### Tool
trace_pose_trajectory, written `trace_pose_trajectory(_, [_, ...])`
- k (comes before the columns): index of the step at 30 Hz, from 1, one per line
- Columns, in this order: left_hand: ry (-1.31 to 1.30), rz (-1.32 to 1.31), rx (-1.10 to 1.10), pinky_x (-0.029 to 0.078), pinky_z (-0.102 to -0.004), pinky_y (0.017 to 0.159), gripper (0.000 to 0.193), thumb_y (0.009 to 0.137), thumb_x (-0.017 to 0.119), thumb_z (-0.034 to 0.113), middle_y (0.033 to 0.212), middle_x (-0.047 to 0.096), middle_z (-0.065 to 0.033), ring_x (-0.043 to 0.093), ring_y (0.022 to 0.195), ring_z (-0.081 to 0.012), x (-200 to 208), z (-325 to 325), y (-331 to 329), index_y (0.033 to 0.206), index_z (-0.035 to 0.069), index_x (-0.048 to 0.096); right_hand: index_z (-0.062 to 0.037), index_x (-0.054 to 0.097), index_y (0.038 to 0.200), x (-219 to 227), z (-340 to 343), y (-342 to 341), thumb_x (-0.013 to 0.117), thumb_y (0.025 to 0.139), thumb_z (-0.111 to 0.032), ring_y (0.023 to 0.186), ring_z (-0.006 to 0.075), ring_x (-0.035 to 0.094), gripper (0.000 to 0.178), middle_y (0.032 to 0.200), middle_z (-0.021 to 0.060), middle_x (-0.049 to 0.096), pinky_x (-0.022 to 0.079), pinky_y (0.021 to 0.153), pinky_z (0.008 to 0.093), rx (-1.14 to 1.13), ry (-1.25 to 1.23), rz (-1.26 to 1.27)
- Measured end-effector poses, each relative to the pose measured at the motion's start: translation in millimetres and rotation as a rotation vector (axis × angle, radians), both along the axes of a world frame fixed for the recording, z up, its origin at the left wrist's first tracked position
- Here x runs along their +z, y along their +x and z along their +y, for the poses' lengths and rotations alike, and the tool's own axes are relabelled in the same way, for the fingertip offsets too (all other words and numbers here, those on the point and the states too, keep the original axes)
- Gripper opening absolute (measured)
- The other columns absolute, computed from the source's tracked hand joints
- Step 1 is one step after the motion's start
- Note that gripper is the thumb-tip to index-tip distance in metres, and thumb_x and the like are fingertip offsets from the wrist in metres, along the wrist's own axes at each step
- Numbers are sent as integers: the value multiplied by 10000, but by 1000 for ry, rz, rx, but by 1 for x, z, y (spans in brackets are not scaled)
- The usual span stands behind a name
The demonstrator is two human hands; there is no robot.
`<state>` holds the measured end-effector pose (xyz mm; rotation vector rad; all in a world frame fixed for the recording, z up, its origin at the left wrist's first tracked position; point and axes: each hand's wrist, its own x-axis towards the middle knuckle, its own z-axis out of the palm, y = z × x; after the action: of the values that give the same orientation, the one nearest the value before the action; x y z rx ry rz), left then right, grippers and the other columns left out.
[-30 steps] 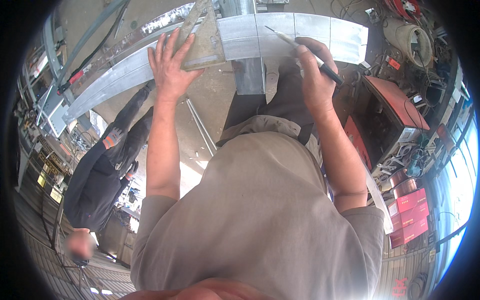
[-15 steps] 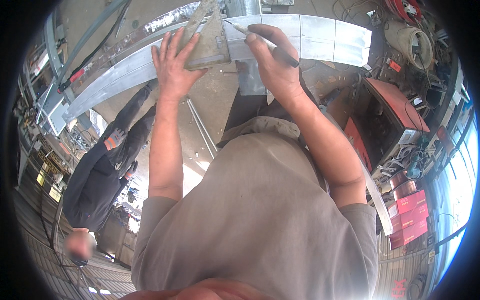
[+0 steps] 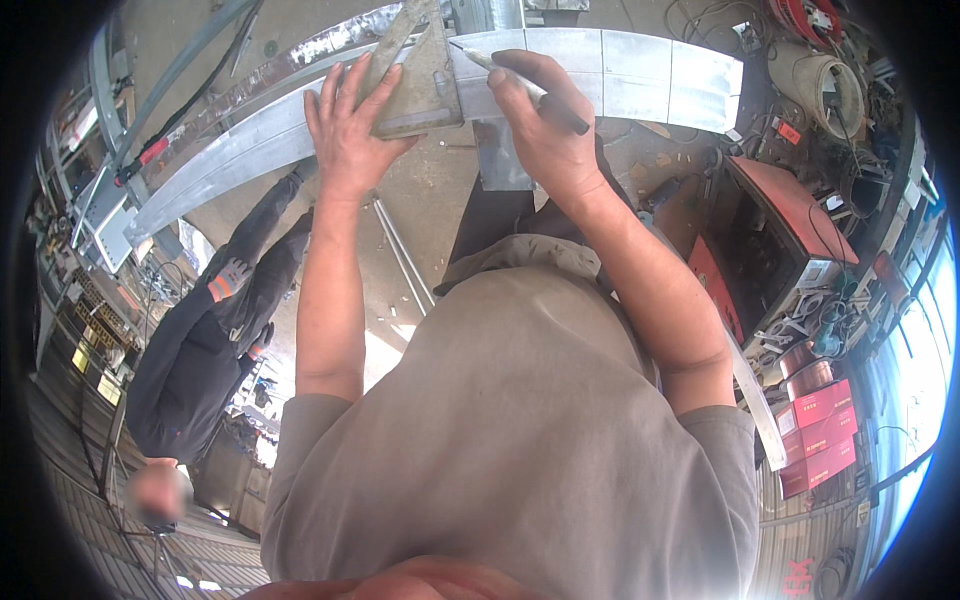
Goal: The person positions a metal square on a long metal beam and uses a marker to draw multiple perpendicular lines along its length. The person repeatedly repositions the square and continues marking the beam.
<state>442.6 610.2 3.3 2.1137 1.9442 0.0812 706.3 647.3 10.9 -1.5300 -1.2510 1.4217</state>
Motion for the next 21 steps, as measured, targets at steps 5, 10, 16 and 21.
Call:
trace_pose_trajectory(5, [1,-6,4,200,-681,1298,1050,534,1039,369,1660,476,43,363,1575,-288,1,0,1,1497,457,629,-60,744,1252,4,0,-3,737,1037,-272,935,170,728,302,1128,104,775,566,858,311,3,11,-23])
trace_pose_trajectory(10, [4,-16,11,201,-688,1294,1048,531,1039,355,1653,480,42,366,1570,-294,2,0,2,1492,458,634,-61,741,1260,7,0,-5,741,1039,-265,905,170,729,301,1114,104,778,569,848,312,10,10,-51])
trace_pose_trajectory(16, [12,-17,6,208,-690,1289,1048,529,1038,348,1645,485,37,371,1564,-297,2,1,1,1490,456,636,-62,740,1264,8,0,-7,749,1037,-270,936,183,728,308,1112,109,778,569,859,314,10,-3,-71])
trace_pose_trajectory(21, [18,-17,0,217,-692,1284,1039,528,1037,358,1653,475,39,364,1567,-297,2,1,0,1485,451,642,-61,742,1257,9,-1,-9,745,1034,-271,953,194,732,306,1114,115,778,569,874,324,17,32,-89])
